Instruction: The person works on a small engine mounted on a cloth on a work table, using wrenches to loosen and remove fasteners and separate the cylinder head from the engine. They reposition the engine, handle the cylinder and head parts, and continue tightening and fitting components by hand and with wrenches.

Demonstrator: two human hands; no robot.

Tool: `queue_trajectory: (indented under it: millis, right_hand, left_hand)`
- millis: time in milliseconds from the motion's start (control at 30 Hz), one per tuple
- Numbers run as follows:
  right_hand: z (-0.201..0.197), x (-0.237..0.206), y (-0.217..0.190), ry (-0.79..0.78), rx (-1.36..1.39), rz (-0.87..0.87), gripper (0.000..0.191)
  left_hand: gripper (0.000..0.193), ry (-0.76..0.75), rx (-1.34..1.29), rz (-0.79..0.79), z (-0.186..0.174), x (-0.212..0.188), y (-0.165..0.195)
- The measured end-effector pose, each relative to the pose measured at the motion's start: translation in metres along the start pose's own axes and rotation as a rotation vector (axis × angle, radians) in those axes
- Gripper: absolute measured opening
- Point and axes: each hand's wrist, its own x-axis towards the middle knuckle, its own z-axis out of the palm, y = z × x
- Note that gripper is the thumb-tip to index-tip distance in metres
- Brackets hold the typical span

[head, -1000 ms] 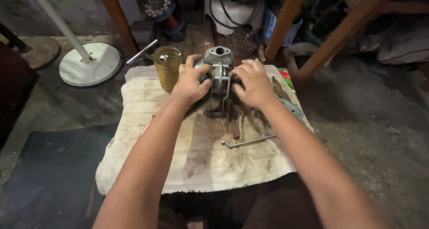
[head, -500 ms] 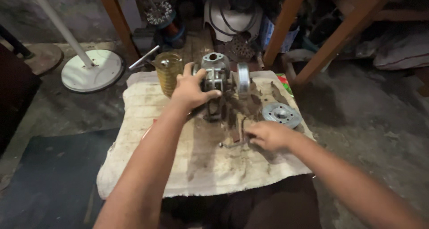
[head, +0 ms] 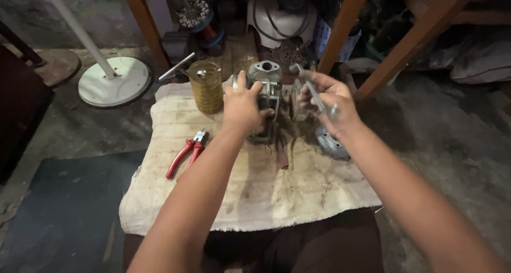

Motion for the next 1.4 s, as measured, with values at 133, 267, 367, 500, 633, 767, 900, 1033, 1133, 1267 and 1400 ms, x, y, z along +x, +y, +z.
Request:
queue_trajectory:
  millis: [133, 267, 367, 500, 633, 767, 900, 1033, 1133, 1267, 1400]
  right_hand:
    - [-0.002, 0.007, 0.012, 0.184, -0.192, -0.148, 0.025]
    - [-0.009, 0.031, 0.028, 0.413, -0.831, -0.448, 0.021]
    - [-0.012, 0.056, 0.038, 0.473, -0.612, -0.485, 0.02]
    - [-0.012, 0.083, 0.047, 0.547, -0.041, -0.32, 0.043]
    - [-0.018, 0.11, 0.048, 0.64, 0.271, -0.179, 0.048]
    - [-0.021, 0.133, 0.057, 0.52, 0.078, -0.152, 0.054]
    - [0.0, 0.142, 0.075, 0.461, -0.106, -0.21, 0.058]
    - [0.019, 0.141, 0.081, 0.486, -0.237, -0.161, 0.051]
    - [0.027, 0.137, 0.071, 0.515, -0.233, -0.133, 0.048]
    - [0.027, 0.135, 0.058, 0.501, -0.102, -0.093, 0.043]
    - [0.026, 0.137, 0.064, 0.481, -0.031, -0.118, 0.035]
  left_hand:
    - [0.077, -0.006, -0.022, -0.027, -0.002, 0.0, -0.003]
    - [0.076, -0.006, -0.01, -0.028, 0.001, 0.004, -0.002]
    - [0.076, 0.005, -0.009, -0.032, 0.003, 0.006, -0.002]
    - [0.076, 0.03, -0.014, -0.016, 0.003, 0.006, -0.002]
    - [0.075, 0.013, 0.009, -0.025, 0.003, 0.009, -0.002]
    - [0.077, 0.025, -0.012, -0.014, 0.004, 0.01, -0.003]
    - [0.081, 0.029, -0.006, -0.024, 0.002, 0.012, -0.002]
    - [0.078, 0.016, -0.007, -0.031, -0.001, 0.013, -0.003]
    - [0.079, 0.021, 0.017, -0.025, -0.003, 0.014, -0.004]
    - [0.08, 0.017, 0.002, -0.034, -0.004, 0.016, -0.004]
    - [0.082, 0.029, 0.007, -0.026, -0.005, 0.015, -0.004]
